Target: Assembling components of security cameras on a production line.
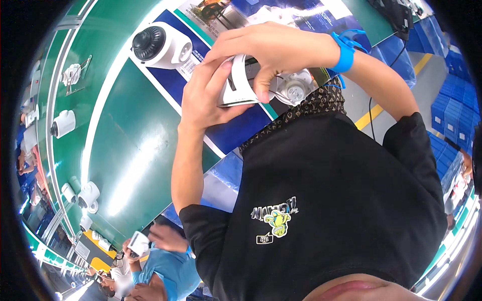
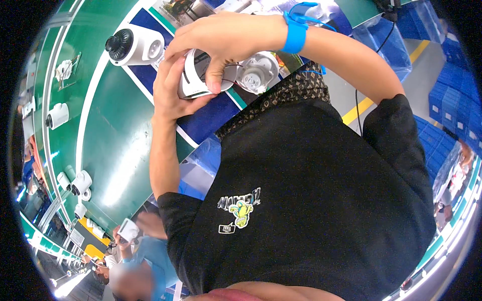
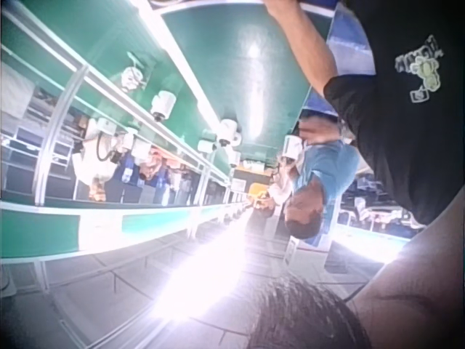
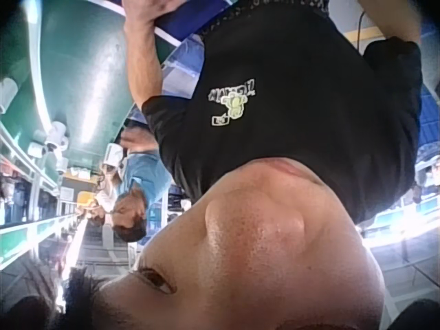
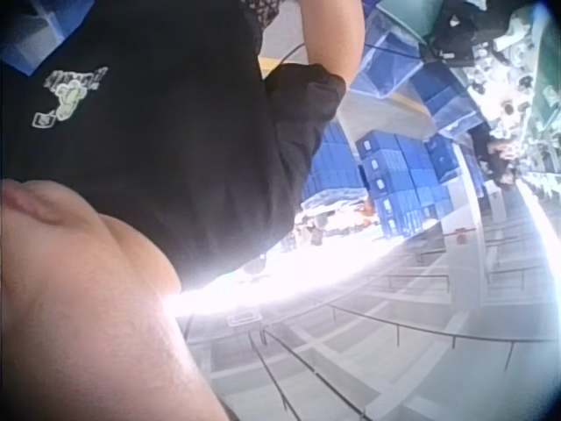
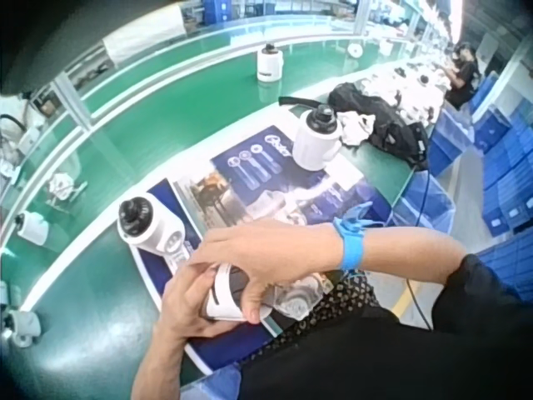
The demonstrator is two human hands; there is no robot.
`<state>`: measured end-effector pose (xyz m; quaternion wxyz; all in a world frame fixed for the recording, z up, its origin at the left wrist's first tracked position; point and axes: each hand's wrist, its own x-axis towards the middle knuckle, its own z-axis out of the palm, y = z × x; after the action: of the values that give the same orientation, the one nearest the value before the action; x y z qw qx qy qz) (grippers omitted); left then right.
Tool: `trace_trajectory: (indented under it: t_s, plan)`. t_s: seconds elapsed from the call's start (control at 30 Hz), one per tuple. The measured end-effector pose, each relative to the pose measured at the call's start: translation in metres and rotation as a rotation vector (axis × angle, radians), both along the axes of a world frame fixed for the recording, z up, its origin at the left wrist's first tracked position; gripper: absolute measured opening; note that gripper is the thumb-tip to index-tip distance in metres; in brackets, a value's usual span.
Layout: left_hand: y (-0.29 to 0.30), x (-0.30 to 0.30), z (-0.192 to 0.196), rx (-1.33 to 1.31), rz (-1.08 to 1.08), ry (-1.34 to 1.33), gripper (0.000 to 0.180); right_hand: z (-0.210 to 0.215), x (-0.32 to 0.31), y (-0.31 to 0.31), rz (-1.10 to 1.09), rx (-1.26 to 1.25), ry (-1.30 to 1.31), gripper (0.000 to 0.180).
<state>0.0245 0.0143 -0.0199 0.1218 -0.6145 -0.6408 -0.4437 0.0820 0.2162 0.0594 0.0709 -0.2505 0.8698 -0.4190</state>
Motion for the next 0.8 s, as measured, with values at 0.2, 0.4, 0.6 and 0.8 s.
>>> trace_trajectory:
  t_s: [0.2,0.4,0.6,0.8]
  plan:
    - [-0.004,0.000,0.003,-0.059,0.033,-0.059,0.081,-0.030,-0.014,0.017,0.165,-0.198,-0.034,0.083]
    - [-0.007,-0.002,0.000,-0.046,-0.005,-0.034,0.090,-0.021,-0.003,0.009,0.157,-0.227,-0.044,0.082]
    - [-0.002,-0.001,0.005,-0.066,0.058,-0.009,0.083,-0.011,0.007,0.003,-0.014,-0.130,-0.082,0.082]
    - [0.000,0.001,0.004,-0.049,0.083,-0.010,0.085,-0.025,0.004,0.007,-0.136,-0.233,-0.137,0.082]
